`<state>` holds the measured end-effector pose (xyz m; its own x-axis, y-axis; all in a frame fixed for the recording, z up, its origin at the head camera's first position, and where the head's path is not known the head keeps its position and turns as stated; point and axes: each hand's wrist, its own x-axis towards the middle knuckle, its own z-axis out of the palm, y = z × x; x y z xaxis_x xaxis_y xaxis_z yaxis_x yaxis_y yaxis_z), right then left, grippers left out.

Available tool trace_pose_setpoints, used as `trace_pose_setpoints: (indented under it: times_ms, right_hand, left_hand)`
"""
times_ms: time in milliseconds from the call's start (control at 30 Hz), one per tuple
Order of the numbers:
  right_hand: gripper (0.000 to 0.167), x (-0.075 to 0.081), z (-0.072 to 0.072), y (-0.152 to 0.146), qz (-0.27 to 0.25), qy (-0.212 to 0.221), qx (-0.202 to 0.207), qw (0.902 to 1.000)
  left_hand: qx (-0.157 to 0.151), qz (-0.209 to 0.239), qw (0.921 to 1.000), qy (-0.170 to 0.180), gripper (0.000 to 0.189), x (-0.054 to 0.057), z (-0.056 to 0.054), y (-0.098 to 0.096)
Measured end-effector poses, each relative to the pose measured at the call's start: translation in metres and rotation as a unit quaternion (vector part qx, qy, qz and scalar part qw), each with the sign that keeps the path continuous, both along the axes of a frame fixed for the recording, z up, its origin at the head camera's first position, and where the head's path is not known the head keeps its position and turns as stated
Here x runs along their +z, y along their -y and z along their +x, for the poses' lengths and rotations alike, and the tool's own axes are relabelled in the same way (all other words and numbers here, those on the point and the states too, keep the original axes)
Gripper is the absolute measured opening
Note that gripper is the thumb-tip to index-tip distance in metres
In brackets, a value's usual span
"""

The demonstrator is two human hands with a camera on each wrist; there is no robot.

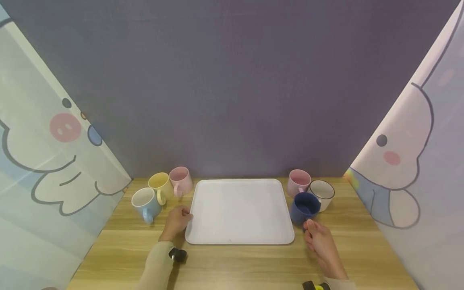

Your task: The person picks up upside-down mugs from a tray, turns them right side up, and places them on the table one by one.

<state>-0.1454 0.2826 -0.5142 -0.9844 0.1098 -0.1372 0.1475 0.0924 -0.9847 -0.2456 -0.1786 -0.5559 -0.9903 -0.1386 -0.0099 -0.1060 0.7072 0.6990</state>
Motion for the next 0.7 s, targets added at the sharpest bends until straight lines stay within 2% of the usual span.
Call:
trace_pose_setpoints:
  times_ms: [333,533,700]
  right_hand:
    - [0.043,-0.008,-0.003,-0.005,0.017,0.028,-0.004,0.9995]
    - [0.042,-0.014,-0.005,-0.008,0.034,0.044,-0.002,0.9984]
    - [0.045,-0.016,-0.006,-0.009,0.044,0.045,-0.003,0.9980]
  left_hand:
    - [0.003,0.014,0.9998,0.013,0.015,0.000,-0.001,0.001]
    - [0.005,0.018,0.9998,0.009,0.016,0.000,0.000,0.001]
    - [0.004,0.022,0.9997,0.010,0.016,0.000,0.001,0.001]
